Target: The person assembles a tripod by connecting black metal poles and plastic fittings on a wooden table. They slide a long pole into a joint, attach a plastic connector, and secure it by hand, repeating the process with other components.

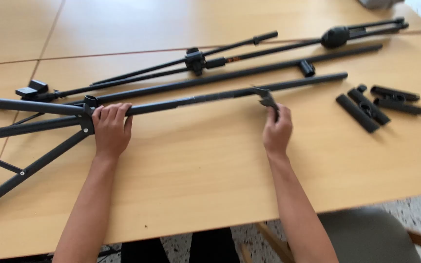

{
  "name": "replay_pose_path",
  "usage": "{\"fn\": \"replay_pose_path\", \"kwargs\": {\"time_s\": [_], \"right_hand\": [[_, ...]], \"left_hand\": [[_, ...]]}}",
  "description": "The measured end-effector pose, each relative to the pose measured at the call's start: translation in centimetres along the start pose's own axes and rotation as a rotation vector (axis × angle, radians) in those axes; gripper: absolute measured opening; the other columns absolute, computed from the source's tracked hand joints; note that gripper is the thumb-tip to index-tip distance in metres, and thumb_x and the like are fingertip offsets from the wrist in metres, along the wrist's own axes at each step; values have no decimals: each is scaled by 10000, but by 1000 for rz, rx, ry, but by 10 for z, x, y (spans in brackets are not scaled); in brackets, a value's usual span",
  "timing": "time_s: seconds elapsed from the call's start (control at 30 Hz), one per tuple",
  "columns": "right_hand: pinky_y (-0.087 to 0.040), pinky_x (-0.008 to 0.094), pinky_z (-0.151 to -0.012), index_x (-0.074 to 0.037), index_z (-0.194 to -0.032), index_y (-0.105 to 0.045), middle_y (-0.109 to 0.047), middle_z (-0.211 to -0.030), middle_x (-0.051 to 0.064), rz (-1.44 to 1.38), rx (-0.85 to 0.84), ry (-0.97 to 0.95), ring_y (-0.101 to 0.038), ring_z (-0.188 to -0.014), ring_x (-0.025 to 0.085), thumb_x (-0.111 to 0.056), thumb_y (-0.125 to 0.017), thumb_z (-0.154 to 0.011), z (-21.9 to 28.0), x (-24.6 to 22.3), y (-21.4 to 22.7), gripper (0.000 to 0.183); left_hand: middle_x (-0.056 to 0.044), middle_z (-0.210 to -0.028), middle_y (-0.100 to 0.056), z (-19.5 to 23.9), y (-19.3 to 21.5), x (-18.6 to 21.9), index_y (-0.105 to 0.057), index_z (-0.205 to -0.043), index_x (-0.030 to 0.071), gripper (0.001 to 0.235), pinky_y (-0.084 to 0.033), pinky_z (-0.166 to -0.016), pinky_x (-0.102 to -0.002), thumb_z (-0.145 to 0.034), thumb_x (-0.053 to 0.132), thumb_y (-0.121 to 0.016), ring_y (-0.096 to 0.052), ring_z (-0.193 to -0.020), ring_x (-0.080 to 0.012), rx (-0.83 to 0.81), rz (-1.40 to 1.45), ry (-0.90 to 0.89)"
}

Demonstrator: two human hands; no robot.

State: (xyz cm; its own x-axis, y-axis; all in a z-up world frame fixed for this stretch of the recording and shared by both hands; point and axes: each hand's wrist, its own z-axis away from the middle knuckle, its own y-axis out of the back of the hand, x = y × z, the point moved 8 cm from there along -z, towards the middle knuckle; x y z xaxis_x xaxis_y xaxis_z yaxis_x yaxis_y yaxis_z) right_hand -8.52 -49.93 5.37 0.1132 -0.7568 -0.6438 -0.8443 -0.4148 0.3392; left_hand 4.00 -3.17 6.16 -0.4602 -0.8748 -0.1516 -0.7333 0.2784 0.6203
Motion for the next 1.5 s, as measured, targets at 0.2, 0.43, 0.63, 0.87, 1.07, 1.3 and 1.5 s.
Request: {"fn": "replay_pose_path", "kwargs": {"time_s": [0.2,0.43,0.63,0.87,1.07,1.3,1.5], "right_hand": [[-476,480,-882,-31,-1061,-633,-611,-981,183,107,8,-18,-619,-996,397,-244,-703,-1015,-4,29,-1,229],[-487,433,-859,-117,-1022,-695,-636,-969,111,162,-243,32,-648,-954,326,-287,-775,-976,6,62,-41,193],[-423,473,-977,-9,-1183,-677,-606,-1153,203,260,-240,86,-559,-1114,389,-259,-764,-985,3,22,-31,330],[-407,538,-1094,148,-1308,-548,-490,-1307,306,378,-335,439,-480,-1236,469,-122,-761,-880,29,-66,-46,550],[-381,495,-1136,108,-1374,-518,-520,-1317,284,200,-398,588,-496,-1264,437,-46,-751,-775,57,-160,-106,661],[-375,484,-1122,11,-1379,-556,-532,-1358,224,23,-438,709,-519,-1307,409,-136,-759,-752,119,-282,-199,675],[-322,520,-1172,-64,-1430,-531,-500,-1407,146,66,-450,645,-496,-1355,356,-258,-794,-796,144,-321,-259,713]], "left_hand": [[-2,-1215,-661,-12,37,1,-694,-1274,186,489,-409,-1117,-408,-803,175,-823,-622,-1159,-191,26,67,7],[7,-948,-583,42,108,-94,-655,-963,181,207,-456,-838,-413,-793,133,-762,-613,-902,-233,-18,-43,402],[-174,-1384,-596,78,73,-133,-598,-1366,60,651,-391,-1075,-532,-896,500,-698,-527,-1294,-383,-425,96,591],[-142,-1473,-427,44,84,-107,-520,-1398,57,654,-347,-1094,-514,-895,435,-700,-376,-1381,-316,-313,50,363],[-94,-1464,-503,45,59,-114,-536,-1427,133,610,-183,-1204,-593,-934,489,-590,-382,-1460,-276,-398,116,364],[-45,-1390,-571,46,58,-118,-634,-1365,197,413,-138,-1209,-626,-988,363,-605,-429,-1427,-264,-268,189,365],[-47,-1375,-601,49,65,-119,-658,-1362,232,452,-169,-1208,-599,-938,390,-678,-468,-1397,-245,-207,214,345]]}}
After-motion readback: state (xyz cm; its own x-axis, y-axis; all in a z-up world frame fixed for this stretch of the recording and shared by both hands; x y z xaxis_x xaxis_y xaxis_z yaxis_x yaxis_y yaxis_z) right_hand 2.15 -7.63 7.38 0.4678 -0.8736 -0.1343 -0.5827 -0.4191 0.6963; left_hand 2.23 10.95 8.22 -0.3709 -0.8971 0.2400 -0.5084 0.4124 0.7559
